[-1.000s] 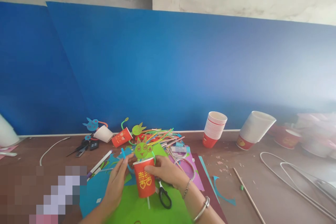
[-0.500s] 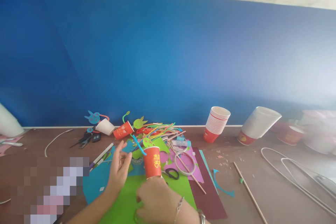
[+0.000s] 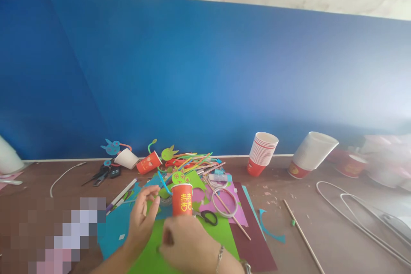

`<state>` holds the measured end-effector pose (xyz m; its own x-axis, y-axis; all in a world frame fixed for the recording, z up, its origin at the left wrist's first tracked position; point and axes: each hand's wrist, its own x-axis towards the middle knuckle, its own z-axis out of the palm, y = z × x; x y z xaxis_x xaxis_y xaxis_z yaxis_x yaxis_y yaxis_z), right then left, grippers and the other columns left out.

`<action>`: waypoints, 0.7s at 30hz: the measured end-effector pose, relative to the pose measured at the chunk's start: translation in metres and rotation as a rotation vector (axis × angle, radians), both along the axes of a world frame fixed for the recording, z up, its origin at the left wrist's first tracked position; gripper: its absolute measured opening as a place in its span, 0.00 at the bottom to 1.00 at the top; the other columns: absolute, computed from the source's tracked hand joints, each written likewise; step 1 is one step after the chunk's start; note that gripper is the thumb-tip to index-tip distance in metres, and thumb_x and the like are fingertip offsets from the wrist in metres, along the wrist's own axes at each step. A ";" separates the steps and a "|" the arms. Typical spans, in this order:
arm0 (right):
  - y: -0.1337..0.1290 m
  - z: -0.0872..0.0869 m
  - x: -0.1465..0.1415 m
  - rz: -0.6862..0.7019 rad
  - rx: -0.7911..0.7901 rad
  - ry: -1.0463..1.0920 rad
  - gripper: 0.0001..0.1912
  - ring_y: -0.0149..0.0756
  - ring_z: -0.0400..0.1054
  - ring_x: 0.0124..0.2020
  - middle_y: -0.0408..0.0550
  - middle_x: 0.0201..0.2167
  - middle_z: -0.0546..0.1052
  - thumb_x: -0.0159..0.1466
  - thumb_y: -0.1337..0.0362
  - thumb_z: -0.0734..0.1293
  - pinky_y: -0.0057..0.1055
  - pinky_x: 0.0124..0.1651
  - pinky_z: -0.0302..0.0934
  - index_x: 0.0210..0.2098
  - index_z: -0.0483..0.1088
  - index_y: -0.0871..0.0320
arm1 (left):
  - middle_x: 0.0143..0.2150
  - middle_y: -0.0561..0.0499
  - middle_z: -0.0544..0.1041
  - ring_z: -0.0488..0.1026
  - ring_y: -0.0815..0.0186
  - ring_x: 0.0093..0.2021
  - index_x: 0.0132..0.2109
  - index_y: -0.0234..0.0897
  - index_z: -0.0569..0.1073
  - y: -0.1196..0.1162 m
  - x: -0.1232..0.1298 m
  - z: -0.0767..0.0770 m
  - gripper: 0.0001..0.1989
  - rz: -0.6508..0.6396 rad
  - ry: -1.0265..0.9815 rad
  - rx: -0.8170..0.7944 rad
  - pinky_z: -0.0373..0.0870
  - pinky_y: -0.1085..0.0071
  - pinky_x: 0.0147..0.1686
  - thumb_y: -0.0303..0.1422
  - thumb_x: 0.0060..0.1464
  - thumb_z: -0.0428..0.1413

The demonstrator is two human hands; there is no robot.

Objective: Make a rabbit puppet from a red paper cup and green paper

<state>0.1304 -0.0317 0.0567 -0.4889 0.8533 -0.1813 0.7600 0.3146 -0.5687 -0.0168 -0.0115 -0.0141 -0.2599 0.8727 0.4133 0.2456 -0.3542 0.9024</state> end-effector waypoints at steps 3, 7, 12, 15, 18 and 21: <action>0.017 0.007 0.015 -0.302 0.011 0.434 0.04 0.31 0.67 0.23 0.43 0.21 0.74 0.56 0.67 0.64 0.24 0.25 0.57 0.24 0.66 0.58 | 0.38 0.46 0.74 0.71 0.60 0.39 0.44 0.37 0.72 -0.002 0.005 0.018 0.14 -0.194 -0.137 -0.083 0.69 0.67 0.37 0.41 0.57 0.52; 0.035 0.014 0.032 -0.363 -0.110 0.695 0.07 0.28 0.62 0.20 0.39 0.17 0.69 0.56 0.64 0.65 0.24 0.23 0.56 0.24 0.63 0.58 | 0.37 0.46 0.76 0.73 0.62 0.34 0.48 0.35 0.71 0.001 0.020 0.042 0.19 -0.422 -0.274 -0.256 0.70 0.68 0.33 0.41 0.52 0.56; 0.044 0.011 0.043 -0.326 -0.086 0.733 0.07 0.28 0.64 0.21 0.39 0.20 0.69 0.56 0.64 0.66 0.25 0.25 0.58 0.25 0.63 0.58 | 0.24 0.52 0.73 0.70 0.68 0.26 0.31 0.34 0.73 0.014 0.042 0.057 0.10 -0.423 -0.314 -0.348 0.67 0.73 0.29 0.37 0.47 0.59; 0.049 0.007 0.049 -0.315 -0.064 0.696 0.08 0.30 0.66 0.23 0.41 0.21 0.71 0.58 0.62 0.64 0.26 0.26 0.59 0.26 0.64 0.58 | 0.23 0.54 0.72 0.69 0.69 0.25 0.28 0.34 0.71 0.018 0.046 0.059 0.09 -0.440 -0.384 -0.368 0.66 0.74 0.28 0.36 0.46 0.59; 0.052 0.006 0.052 -0.305 0.045 0.495 0.10 0.31 0.66 0.24 0.43 0.21 0.71 0.61 0.61 0.61 0.26 0.26 0.56 0.25 0.65 0.58 | 0.23 0.55 0.71 0.68 0.70 0.23 0.28 0.36 0.67 0.021 0.038 0.061 0.08 -0.460 -0.576 -0.376 0.63 0.75 0.24 0.34 0.46 0.57; 0.054 0.000 0.051 -0.308 0.138 0.163 0.13 0.33 0.65 0.23 0.45 0.20 0.72 0.61 0.60 0.60 0.27 0.26 0.51 0.23 0.67 0.59 | 0.26 0.54 0.72 0.66 0.70 0.22 0.30 0.38 0.65 0.025 0.021 0.061 0.07 -0.396 -0.815 -0.383 0.59 0.76 0.18 0.32 0.40 0.55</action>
<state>0.1818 0.0219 0.0565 -0.2188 0.9758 0.0048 0.7339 0.1678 -0.6582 0.0039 0.0133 0.0473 0.0003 0.9958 -0.0918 -0.5759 0.0752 0.8140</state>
